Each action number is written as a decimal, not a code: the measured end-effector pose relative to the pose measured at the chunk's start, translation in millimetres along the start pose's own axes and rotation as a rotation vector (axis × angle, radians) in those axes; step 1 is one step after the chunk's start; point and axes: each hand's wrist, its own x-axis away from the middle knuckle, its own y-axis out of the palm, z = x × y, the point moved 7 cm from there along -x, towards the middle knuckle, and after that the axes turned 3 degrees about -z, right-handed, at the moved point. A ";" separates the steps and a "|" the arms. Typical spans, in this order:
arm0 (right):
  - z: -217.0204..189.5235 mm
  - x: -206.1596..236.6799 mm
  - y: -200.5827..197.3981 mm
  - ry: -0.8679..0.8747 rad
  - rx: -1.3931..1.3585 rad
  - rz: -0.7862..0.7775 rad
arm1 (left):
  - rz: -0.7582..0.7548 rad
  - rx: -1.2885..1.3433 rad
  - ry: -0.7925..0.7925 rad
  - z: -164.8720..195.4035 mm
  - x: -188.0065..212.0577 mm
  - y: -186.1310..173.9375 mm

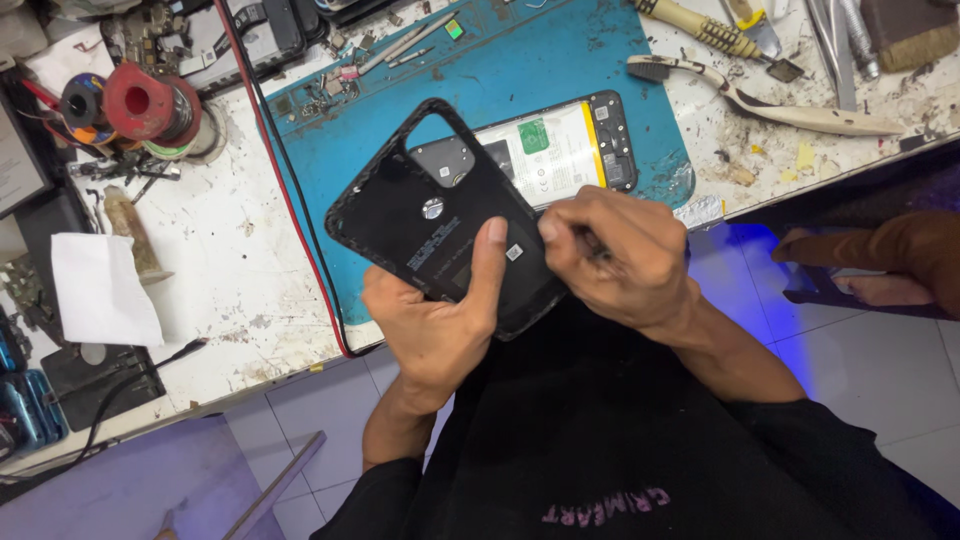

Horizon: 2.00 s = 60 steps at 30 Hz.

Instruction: The person pries open the back cover of a smartphone using a pry tool, works around the battery and internal components, then handles the removed back cover and a small component at the bench. The phone lies on a blue mat while the person manipulates its edges and interior.

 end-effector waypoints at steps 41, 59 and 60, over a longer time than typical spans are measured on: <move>26.5 7.8 -17.6 0.156 -0.154 0.017 | -0.081 -0.066 0.053 6.1 -1.8 29.4; 83.7 47.7 -136.8 0.174 0.369 0.429 | 0.534 0.131 -0.042 -63.8 46.5 -142.3; 77.5 40.5 -124.6 0.163 0.258 0.390 | 0.486 0.077 -0.078 -63.1 44.5 -135.3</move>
